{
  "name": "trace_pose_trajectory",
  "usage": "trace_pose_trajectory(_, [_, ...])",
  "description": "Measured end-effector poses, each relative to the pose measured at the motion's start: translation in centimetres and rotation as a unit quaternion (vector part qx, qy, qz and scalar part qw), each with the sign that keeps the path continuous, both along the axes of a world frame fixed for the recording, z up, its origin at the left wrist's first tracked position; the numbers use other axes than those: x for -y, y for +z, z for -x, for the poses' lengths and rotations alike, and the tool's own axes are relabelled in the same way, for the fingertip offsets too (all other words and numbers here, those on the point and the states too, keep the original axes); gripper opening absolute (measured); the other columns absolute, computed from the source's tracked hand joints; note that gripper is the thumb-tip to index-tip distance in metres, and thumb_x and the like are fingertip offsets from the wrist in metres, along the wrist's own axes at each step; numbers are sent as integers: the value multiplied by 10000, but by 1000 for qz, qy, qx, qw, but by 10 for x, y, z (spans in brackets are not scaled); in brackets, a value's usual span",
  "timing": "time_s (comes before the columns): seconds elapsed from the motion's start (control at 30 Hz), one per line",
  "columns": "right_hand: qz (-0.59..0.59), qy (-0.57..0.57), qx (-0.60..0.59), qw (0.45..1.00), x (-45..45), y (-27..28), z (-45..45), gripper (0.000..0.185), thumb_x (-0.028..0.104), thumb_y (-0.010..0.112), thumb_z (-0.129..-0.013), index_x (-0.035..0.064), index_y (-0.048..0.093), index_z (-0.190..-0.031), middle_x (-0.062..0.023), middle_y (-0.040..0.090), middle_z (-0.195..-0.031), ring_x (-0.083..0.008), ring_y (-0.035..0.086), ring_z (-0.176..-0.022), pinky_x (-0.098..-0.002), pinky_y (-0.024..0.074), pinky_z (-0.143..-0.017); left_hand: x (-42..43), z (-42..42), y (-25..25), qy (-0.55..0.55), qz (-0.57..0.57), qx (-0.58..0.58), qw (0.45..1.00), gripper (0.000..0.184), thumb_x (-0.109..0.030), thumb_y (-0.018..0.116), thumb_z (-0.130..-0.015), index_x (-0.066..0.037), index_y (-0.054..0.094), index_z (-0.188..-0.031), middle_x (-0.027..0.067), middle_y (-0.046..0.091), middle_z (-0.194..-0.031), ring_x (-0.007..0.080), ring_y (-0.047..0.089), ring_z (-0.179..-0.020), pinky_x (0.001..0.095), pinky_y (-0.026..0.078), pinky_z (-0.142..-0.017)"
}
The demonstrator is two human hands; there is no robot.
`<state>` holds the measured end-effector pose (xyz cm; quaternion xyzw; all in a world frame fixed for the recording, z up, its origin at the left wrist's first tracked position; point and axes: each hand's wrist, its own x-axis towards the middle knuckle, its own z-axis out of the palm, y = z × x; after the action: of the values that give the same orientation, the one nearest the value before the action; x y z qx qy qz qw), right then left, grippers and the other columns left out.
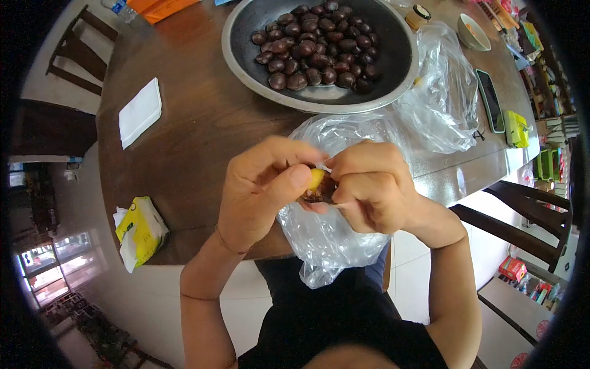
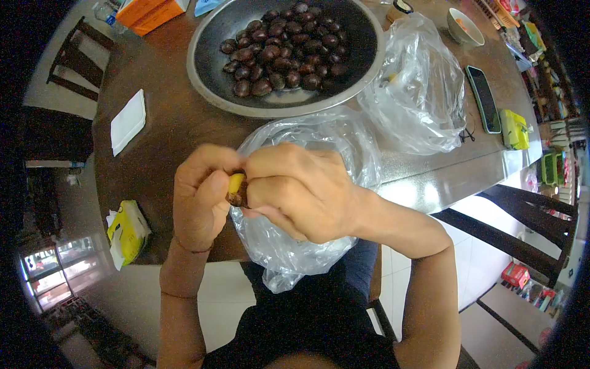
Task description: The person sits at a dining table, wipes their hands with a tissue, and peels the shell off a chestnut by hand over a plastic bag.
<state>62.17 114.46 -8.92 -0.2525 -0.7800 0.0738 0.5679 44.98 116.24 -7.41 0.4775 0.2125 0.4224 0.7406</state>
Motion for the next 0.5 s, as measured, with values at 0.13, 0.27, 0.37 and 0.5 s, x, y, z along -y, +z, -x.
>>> trace_pose_trajectory(0.13, [41, 16, -24, 999, 1, 6, -4, 154, 92, 670, -740, 52, 558, -837, -101, 555, -885, -217, 566, -645, -281, 457, -502, -8, 10, 1, -54, -116, -49, 991, 302, -24, 643, -771, 46, 579, -1059, 116, 587, -974, 124, 604, -819, 225, 501, -748])
trace_pose_trajectory(0.27, [61, 31, 10, 998, 0, 7, -10, 148, 110, 685, -739, 55, 586, -834, -91, 554, -865, -215, 563, -648, -280, 466, -521, -5, 11, 8, -49, -99, -57, 992, 347, -21, 697, -728, 41, 582, -1050, 120, 607, -1008, 124, 604, -843, 226, 501, -742])
trace_pose_trajectory(0.37, [52, 29, 24, 998, -1, 13, -10, 192, 126, 706, -707, 49, 622, -862, -80, 556, -844, -202, 561, -640, -273, 467, -524, -5, 13, 5, -36, -115, -68, 990, 368, -15, 719, -703, 24, 588, -1044, 113, 619, -1005, 119, 606, -838, 226, 504, -734])
trace_pose_trajectory(0.5, [0, 2, 26, 1000, 1, 12, -6, 258, 109, 697, -644, 44, 659, -890, -67, 564, -829, -183, 562, -638, -257, 463, -512, -2, 11, 10, -24, -87, -95, 991, 506, -138, 836, -562, 37, 570, -955, 109, 594, -900, 156, 572, -833, 248, 458, -740])
